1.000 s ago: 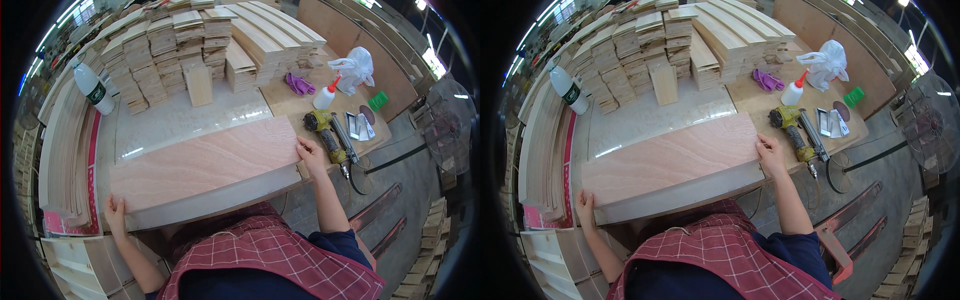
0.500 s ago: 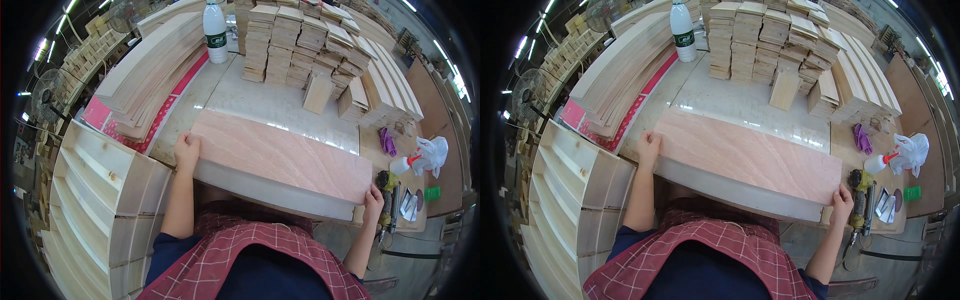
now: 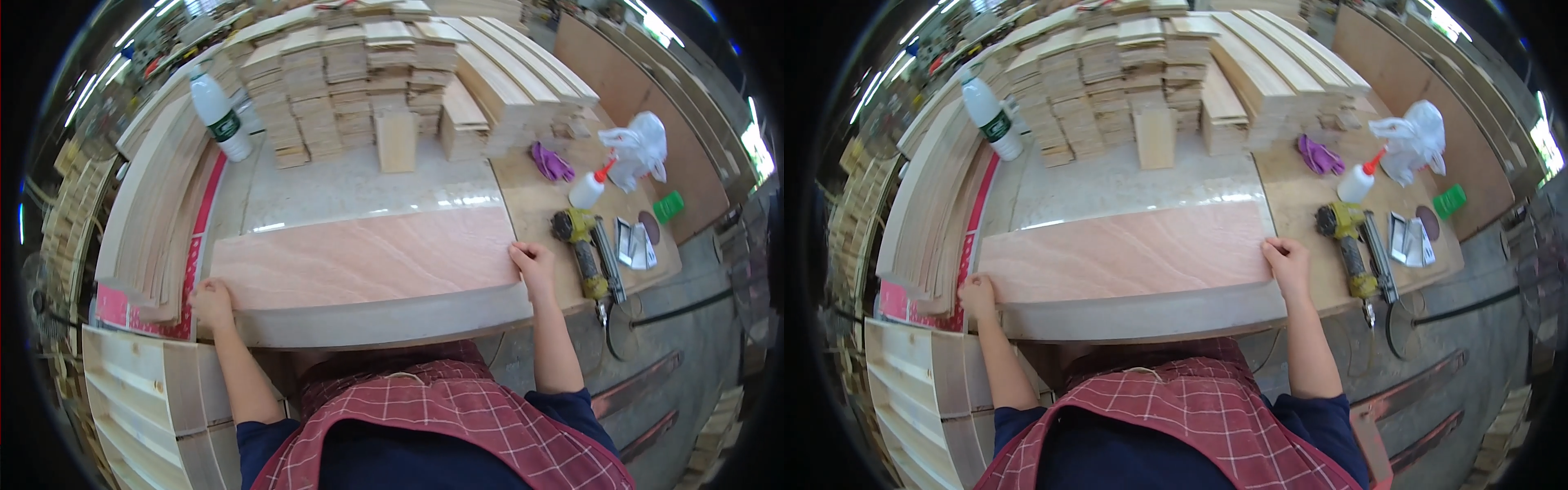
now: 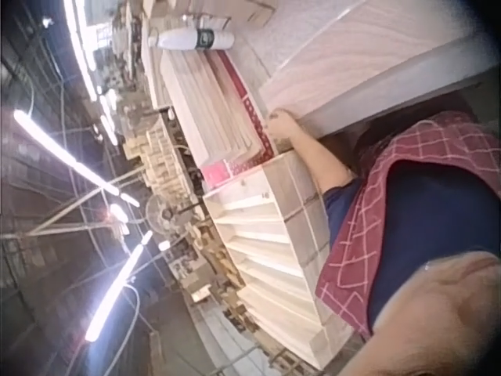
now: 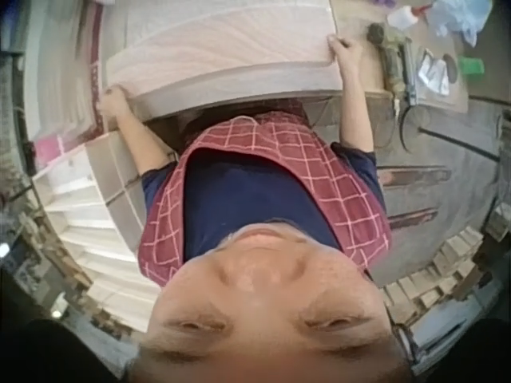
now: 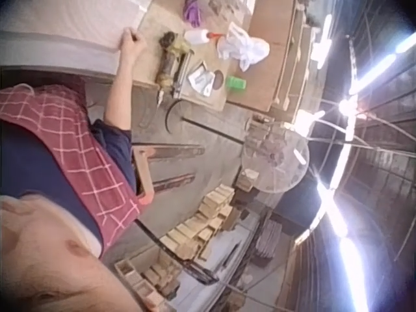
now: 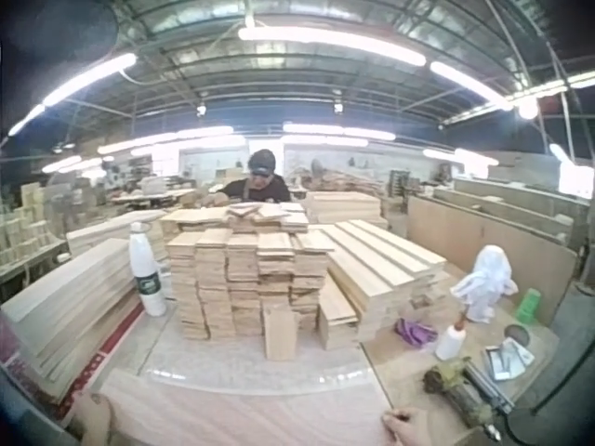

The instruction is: Apply glue and use a pneumatic nail gun to assemble wooden box components at a workbench.

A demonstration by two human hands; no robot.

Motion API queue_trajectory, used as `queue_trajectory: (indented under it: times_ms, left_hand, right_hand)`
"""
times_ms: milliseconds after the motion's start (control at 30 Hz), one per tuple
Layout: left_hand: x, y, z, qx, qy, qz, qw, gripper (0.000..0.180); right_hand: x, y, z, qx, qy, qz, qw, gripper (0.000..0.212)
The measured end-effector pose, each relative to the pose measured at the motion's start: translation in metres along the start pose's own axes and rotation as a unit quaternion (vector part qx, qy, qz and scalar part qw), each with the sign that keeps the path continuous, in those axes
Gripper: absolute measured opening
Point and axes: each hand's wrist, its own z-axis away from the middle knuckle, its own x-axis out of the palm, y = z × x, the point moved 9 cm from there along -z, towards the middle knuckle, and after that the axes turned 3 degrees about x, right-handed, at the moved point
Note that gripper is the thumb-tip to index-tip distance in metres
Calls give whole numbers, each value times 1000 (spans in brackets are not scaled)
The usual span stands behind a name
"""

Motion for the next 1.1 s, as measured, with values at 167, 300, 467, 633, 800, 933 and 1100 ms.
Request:
queue_trajectory:
  times_ms: [167, 300, 467, 633, 800, 933, 1100]
  left_hand:
    - [1, 143, 38, 205, 123, -176, 955, 55]
    - [97, 276, 126, 369, -251, 123, 886, 53]
    - [162, 362, 253, 560, -423, -12, 712, 97]
    - [196, 374, 295, 583, -452, -123, 664, 121]
    - [201, 373, 306, 603, -445, -181, 637, 129]
    - [198, 375, 310, 598, -437, -171, 650, 125]
    - [190, 376, 310, 622, -390, -132, 666, 117]
  right_hand:
    - [8, 10, -9, 75, -59, -114, 989, 20]
    - [14, 19, -15, 150, -148, -177, 961, 32]
    - [24, 16, -19, 136, -207, -166, 954, 46]
    - [33, 9, -38, 16, -278, -148, 949, 65]
    - [46, -6, -63, -21, -304, -135, 943, 57]
    - [63, 13, -80, 43, -351, -204, 913, 39]
    - [67, 12, -78, 32, -347, -228, 909, 32]
